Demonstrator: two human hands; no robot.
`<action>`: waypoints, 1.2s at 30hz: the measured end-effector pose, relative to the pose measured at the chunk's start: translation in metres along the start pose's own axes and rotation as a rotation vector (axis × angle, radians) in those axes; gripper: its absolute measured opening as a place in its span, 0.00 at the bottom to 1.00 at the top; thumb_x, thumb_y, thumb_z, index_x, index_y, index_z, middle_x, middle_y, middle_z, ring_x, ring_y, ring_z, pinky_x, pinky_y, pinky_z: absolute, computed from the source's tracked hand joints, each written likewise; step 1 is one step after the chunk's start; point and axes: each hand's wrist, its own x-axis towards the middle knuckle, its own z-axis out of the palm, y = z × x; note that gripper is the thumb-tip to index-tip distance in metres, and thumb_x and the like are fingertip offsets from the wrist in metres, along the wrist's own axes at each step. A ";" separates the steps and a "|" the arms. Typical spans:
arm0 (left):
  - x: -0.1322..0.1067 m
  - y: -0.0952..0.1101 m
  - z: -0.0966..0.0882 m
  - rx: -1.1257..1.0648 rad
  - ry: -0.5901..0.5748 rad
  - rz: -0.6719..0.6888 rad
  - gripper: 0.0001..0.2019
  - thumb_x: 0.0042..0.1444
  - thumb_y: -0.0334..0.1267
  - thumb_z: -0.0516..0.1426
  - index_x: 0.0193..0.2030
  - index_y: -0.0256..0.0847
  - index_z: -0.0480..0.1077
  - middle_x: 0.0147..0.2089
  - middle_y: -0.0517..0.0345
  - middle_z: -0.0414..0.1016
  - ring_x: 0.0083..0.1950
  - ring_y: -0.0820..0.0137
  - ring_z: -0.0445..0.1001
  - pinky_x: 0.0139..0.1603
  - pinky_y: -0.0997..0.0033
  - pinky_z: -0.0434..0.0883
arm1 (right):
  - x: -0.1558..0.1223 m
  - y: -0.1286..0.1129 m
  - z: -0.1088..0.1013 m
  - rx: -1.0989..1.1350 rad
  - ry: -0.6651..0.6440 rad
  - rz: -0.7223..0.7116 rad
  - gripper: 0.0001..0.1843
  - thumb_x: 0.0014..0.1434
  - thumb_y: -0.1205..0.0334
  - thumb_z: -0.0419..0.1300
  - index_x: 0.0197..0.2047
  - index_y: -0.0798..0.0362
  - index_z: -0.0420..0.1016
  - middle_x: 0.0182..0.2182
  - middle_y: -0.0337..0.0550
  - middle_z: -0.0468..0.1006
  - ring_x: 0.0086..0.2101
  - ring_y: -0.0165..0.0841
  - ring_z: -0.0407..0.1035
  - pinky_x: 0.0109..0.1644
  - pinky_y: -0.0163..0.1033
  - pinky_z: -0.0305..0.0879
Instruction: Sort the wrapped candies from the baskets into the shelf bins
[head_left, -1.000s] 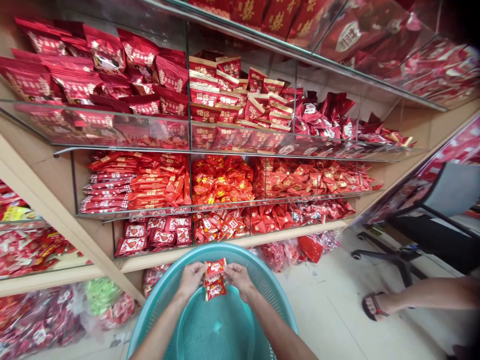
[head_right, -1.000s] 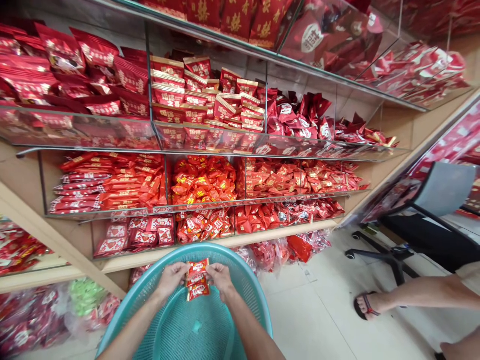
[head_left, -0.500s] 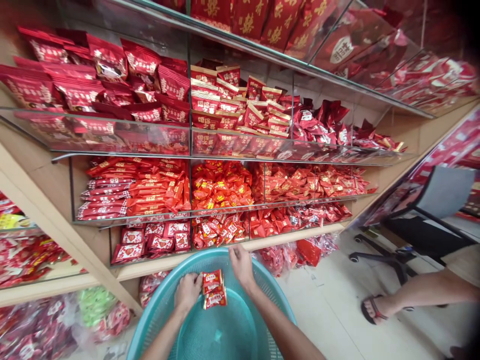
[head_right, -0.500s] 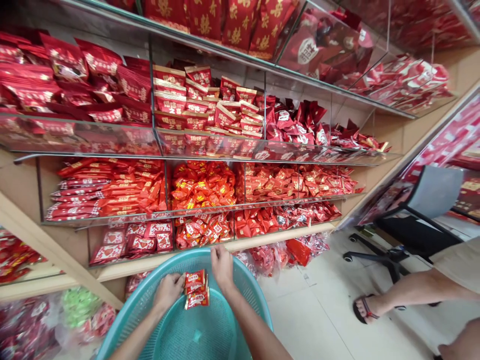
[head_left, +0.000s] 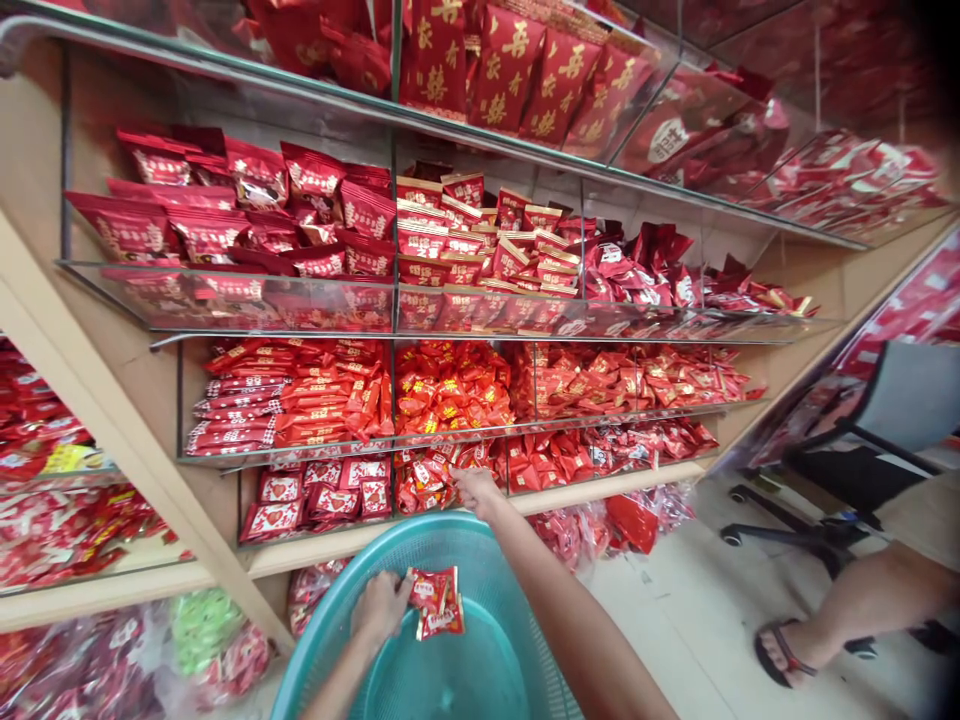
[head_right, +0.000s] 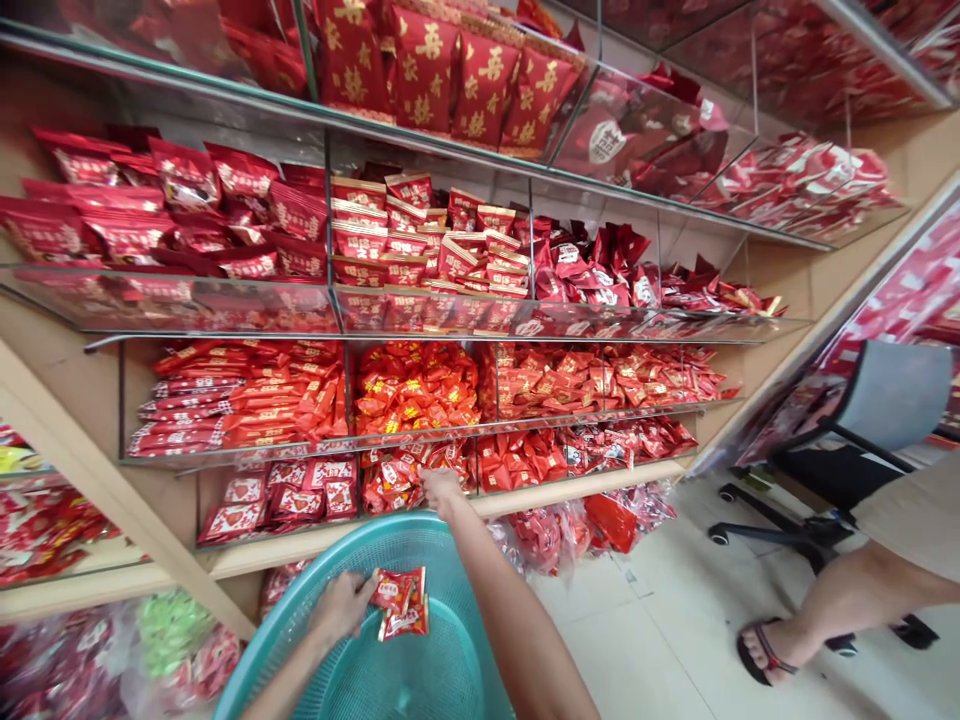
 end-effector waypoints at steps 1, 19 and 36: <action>0.001 -0.002 0.002 -0.014 -0.018 0.013 0.18 0.57 0.46 0.47 0.20 0.41 0.63 0.15 0.59 0.69 0.19 0.68 0.72 0.25 0.73 0.62 | -0.002 0.000 -0.002 0.028 -0.026 -0.002 0.19 0.50 0.61 0.63 0.20 0.51 0.53 0.09 0.24 0.53 0.10 0.19 0.41 0.14 0.28 0.31; 0.003 -0.011 -0.021 0.111 -0.290 0.097 0.13 0.55 0.38 0.49 0.21 0.40 0.62 0.14 0.63 0.65 0.16 0.71 0.68 0.20 0.74 0.62 | -0.009 0.007 -0.034 0.216 -0.335 -0.006 0.25 0.38 0.56 0.71 0.23 0.51 0.54 0.11 0.21 0.50 0.13 0.17 0.38 0.15 0.28 0.29; -0.016 0.035 -0.021 -0.833 -0.162 0.236 0.22 0.49 0.57 0.53 0.35 0.38 0.68 0.32 0.55 0.76 0.29 0.70 0.74 0.27 0.75 0.66 | -0.056 0.078 -0.056 -0.209 -0.278 -0.308 0.23 0.47 0.42 0.62 0.26 0.56 0.69 0.16 0.30 0.59 0.18 0.21 0.47 0.22 0.31 0.42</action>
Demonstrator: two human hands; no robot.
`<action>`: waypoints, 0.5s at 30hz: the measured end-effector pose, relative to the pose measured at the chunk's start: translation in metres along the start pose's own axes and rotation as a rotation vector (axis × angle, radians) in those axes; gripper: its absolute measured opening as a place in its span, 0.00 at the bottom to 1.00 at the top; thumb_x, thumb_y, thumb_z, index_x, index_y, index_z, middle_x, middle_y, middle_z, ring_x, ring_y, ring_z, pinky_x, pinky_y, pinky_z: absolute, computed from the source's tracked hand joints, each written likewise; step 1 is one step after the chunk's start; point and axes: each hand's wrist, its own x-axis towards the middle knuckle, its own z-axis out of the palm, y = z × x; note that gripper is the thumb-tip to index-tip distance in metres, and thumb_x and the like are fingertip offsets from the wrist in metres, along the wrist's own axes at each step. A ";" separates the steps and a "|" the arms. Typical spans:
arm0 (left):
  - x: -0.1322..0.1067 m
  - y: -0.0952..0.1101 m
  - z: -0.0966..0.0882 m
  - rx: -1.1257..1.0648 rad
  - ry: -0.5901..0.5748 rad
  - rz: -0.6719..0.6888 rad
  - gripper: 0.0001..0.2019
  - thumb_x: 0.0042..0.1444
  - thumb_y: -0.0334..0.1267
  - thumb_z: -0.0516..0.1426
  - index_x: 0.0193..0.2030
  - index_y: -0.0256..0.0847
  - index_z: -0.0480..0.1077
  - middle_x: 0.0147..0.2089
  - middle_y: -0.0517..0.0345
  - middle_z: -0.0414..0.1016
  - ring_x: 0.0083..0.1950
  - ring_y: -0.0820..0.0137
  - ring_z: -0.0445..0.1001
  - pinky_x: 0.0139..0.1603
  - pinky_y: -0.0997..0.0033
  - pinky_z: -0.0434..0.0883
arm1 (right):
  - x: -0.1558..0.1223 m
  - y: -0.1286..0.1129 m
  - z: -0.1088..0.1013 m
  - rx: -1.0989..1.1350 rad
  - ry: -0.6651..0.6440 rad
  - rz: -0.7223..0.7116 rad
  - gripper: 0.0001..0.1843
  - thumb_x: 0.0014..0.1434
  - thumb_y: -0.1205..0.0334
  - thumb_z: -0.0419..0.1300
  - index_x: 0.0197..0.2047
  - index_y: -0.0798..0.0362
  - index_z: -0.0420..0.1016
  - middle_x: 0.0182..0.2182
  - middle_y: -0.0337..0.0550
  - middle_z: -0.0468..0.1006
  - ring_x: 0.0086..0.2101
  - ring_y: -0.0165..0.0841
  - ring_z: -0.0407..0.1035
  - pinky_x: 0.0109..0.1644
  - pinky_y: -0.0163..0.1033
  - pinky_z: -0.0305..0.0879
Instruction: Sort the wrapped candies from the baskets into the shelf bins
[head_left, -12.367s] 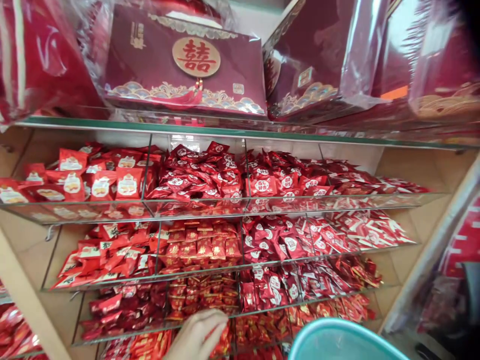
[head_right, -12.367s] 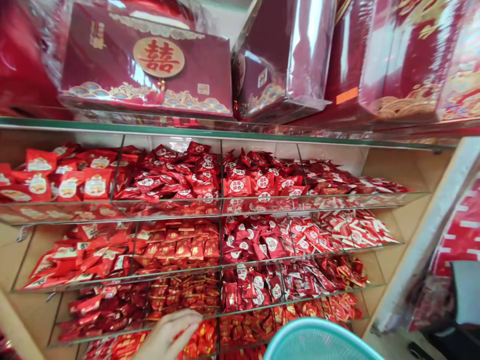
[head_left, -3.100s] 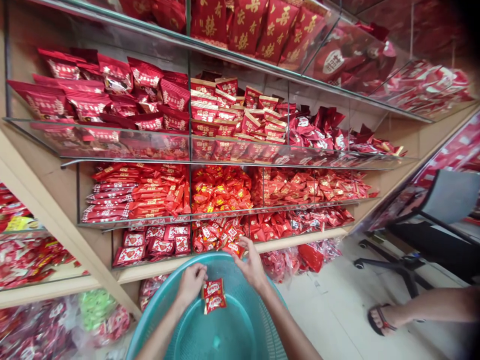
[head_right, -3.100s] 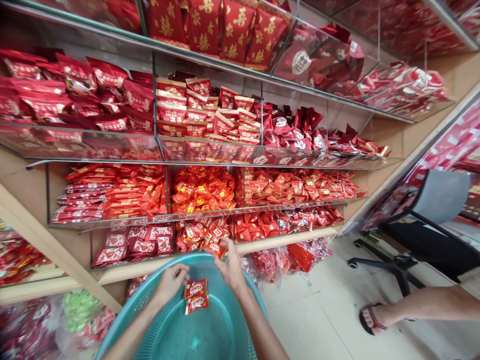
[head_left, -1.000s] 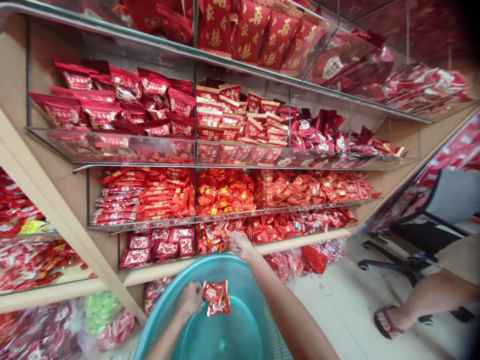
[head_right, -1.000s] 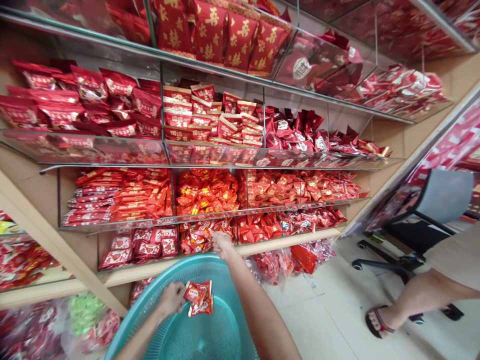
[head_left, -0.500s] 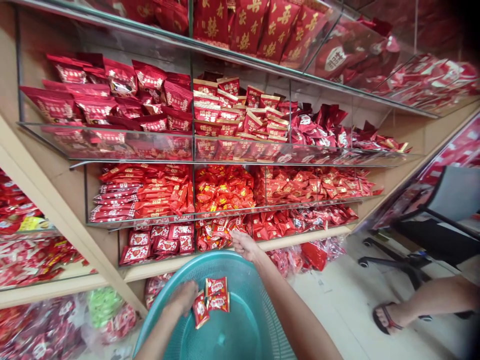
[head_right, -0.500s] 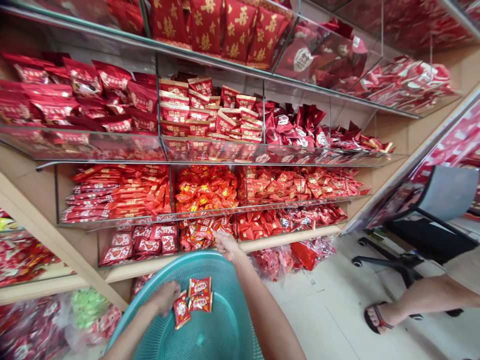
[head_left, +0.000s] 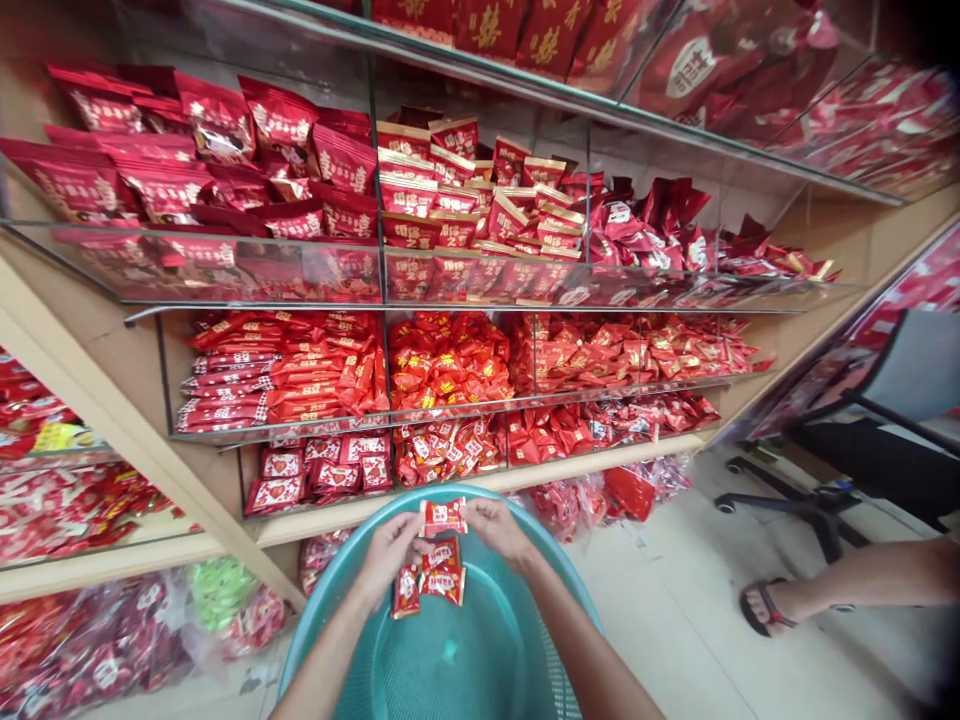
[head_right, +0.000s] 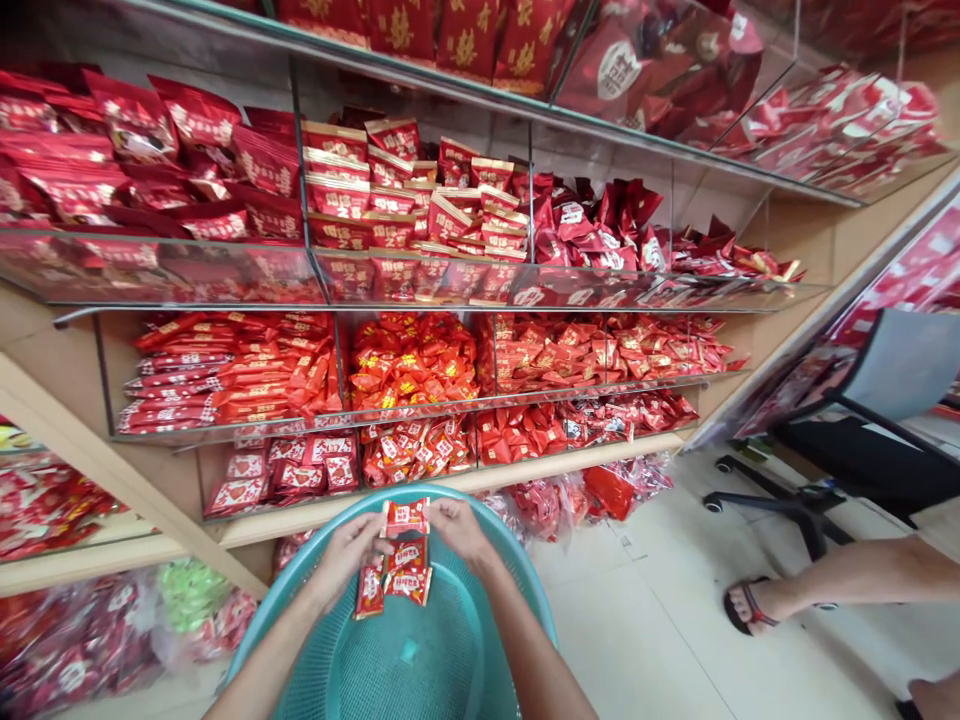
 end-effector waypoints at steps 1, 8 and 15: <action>0.000 -0.003 0.000 0.027 0.009 0.016 0.20 0.48 0.55 0.55 0.32 0.38 0.68 0.29 0.57 0.75 0.27 0.71 0.73 0.26 0.76 0.65 | 0.000 0.006 0.001 -0.016 -0.002 -0.010 0.23 0.47 0.42 0.62 0.25 0.56 0.70 0.17 0.32 0.61 0.19 0.22 0.48 0.23 0.31 0.44; 0.007 -0.016 -0.006 0.151 0.136 0.073 0.17 0.46 0.53 0.55 0.25 0.39 0.67 0.19 0.63 0.70 0.22 0.73 0.69 0.24 0.77 0.60 | 0.005 0.029 0.012 -0.040 0.045 0.063 0.26 0.42 0.38 0.61 0.21 0.56 0.66 0.17 0.32 0.61 0.20 0.23 0.50 0.25 0.32 0.47; 0.016 -0.033 -0.013 0.206 0.201 0.056 0.19 0.43 0.56 0.54 0.23 0.40 0.66 0.16 0.65 0.68 0.18 0.71 0.68 0.21 0.74 0.61 | 0.004 0.062 0.018 -0.112 -0.029 0.044 0.17 0.48 0.48 0.59 0.26 0.54 0.66 0.20 0.33 0.66 0.22 0.25 0.57 0.27 0.32 0.53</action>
